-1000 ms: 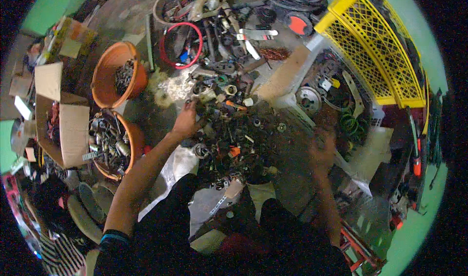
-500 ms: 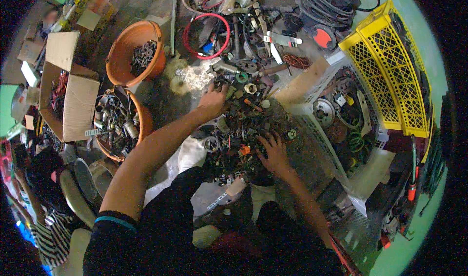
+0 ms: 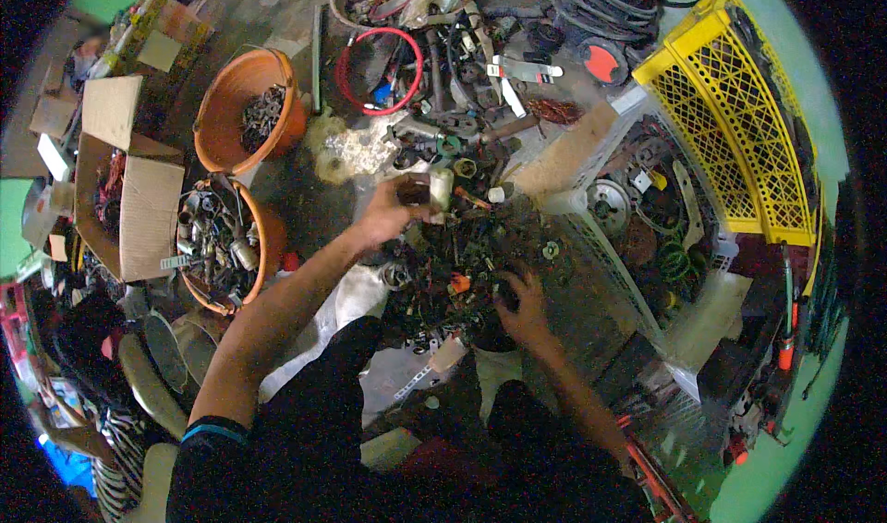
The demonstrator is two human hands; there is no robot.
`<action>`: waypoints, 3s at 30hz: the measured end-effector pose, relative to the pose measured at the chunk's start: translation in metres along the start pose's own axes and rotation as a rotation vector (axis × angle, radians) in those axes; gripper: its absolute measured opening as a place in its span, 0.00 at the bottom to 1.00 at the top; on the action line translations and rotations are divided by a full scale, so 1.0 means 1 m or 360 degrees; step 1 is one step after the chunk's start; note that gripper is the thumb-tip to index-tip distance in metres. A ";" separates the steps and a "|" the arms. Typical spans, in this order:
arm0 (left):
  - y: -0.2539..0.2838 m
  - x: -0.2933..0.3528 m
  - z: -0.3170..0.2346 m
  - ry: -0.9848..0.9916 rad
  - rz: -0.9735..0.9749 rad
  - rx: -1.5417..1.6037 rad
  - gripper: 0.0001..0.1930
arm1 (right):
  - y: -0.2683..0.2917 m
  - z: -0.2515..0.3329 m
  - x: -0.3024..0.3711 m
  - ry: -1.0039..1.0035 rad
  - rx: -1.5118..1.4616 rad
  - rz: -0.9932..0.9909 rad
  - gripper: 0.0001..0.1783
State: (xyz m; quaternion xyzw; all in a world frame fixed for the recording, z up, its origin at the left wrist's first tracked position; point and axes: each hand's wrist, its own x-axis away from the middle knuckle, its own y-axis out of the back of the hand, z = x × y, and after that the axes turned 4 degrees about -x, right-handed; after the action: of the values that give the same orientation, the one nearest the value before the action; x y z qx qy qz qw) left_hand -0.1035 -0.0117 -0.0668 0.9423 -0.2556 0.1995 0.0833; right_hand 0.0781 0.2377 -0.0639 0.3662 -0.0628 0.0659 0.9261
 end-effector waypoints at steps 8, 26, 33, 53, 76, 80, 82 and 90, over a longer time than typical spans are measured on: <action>-0.059 0.038 -0.036 -0.0047 0.0251 0.0061 0.26 | 0.020 0.039 -0.017 -0.0345 -0.0835 -0.0043 0.29; -0.066 0.048 -0.018 -0.0138 0.0150 -0.0409 0.11 | -0.035 -0.055 0.016 -0.0581 -0.1550 0.0042 0.21; -0.063 0.046 -0.012 -0.0020 0.0162 -0.0252 0.13 | -0.025 -0.047 0.020 -0.0809 -0.1785 -0.0068 0.23; -0.050 0.049 -0.027 0.0186 0.0032 0.0040 0.14 | 0.037 0.016 -0.016 -0.0745 -0.2794 0.0216 0.47; -0.057 0.052 -0.039 0.0457 -0.0031 0.0627 0.13 | 0.006 -0.015 0.007 -0.0656 -0.2057 0.0213 0.37; -0.060 0.060 -0.028 0.0181 0.0171 -0.0032 0.13 | 0.014 0.030 -0.001 -0.0845 -0.1586 0.0131 0.31; -0.070 0.063 -0.042 0.0010 0.0158 -0.0368 0.13 | 0.012 0.019 -0.001 -0.0724 -0.1284 0.0188 0.28; -0.062 0.051 -0.018 -0.0133 0.0034 -0.0472 0.14 | 0.081 0.022 0.002 -0.0548 -0.1393 -0.0578 0.20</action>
State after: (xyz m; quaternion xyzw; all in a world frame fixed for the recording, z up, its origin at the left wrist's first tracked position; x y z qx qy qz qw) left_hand -0.0370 0.0232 -0.0321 0.9244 -0.2954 0.1209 0.2089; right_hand 0.0648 0.2813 0.0062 -0.0459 -0.1718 -0.1901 0.9655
